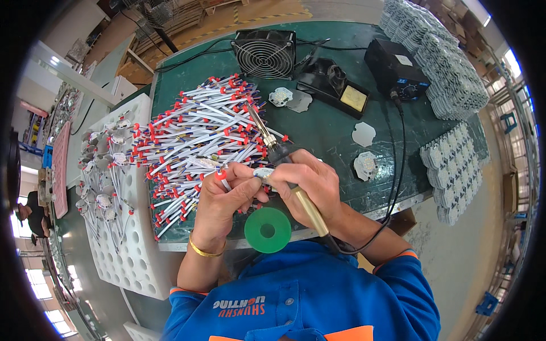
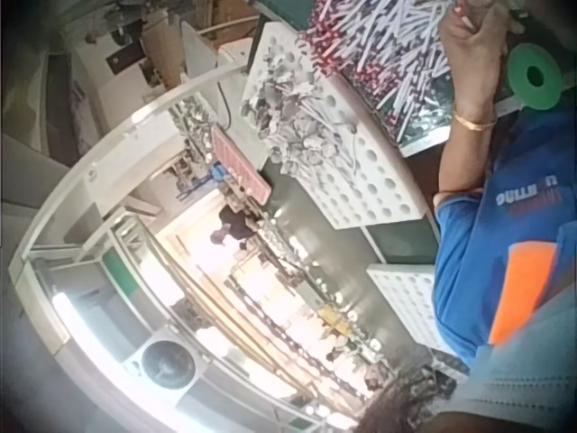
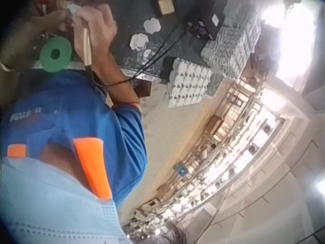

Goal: The person solders wires onto LED circuit boards using a soldering iron and solder wire, moves foam trays on the table, and solders more wires to LED boards.

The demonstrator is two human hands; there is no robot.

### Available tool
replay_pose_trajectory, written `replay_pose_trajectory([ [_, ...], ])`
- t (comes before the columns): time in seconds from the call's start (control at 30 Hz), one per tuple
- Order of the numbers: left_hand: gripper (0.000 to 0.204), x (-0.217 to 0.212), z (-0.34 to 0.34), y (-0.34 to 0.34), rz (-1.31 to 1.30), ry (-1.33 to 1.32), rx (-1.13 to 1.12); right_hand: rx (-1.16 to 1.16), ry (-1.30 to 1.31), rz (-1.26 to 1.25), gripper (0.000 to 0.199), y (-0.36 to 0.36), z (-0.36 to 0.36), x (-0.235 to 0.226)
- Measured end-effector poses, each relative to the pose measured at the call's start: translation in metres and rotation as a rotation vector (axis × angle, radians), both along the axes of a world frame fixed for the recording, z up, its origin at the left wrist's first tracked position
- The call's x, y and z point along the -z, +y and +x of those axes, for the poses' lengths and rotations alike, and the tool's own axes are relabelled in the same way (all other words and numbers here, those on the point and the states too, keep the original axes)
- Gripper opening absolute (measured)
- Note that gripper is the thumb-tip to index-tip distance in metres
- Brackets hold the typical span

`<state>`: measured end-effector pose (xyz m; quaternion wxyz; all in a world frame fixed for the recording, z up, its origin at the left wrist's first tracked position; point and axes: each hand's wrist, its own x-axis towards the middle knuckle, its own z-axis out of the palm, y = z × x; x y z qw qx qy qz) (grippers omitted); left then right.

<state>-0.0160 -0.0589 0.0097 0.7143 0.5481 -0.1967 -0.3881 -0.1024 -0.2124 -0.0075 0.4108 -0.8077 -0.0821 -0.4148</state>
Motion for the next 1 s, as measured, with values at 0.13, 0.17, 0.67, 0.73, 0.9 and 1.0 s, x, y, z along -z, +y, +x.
replay_pose_trajectory([
  [0.13, 0.006, -0.013, -0.001, 0.011, 0.031, -0.073, -0.034, -0.025, -0.067, -0.117, 0.031, -0.008, -0.015, -0.017],
  [0.17, 0.006, -0.017, -0.001, 0.014, 0.031, -0.073, -0.044, -0.073, -0.031, -0.138, 0.026, -0.016, -0.025, -0.018],
  [0.67, 0.009, -0.039, -0.001, 0.019, 0.067, -0.244, 0.001, -0.385, -0.094, -0.019, 0.026, -0.021, -0.054, -0.042],
  [0.73, 0.009, -0.041, 0.000, 0.020, 0.093, -0.246, 0.012, -0.386, -0.086, -0.030, 0.030, -0.022, -0.053, -0.040],
  [0.9, 0.009, -0.042, -0.001, 0.019, 0.104, -0.227, 0.008, -0.386, -0.063, -0.055, 0.036, -0.022, -0.050, -0.039],
  [1.0, 0.009, -0.041, 0.001, 0.019, 0.124, -0.243, 0.042, -0.375, -0.053, -0.063, 0.036, -0.023, -0.050, -0.039],
])
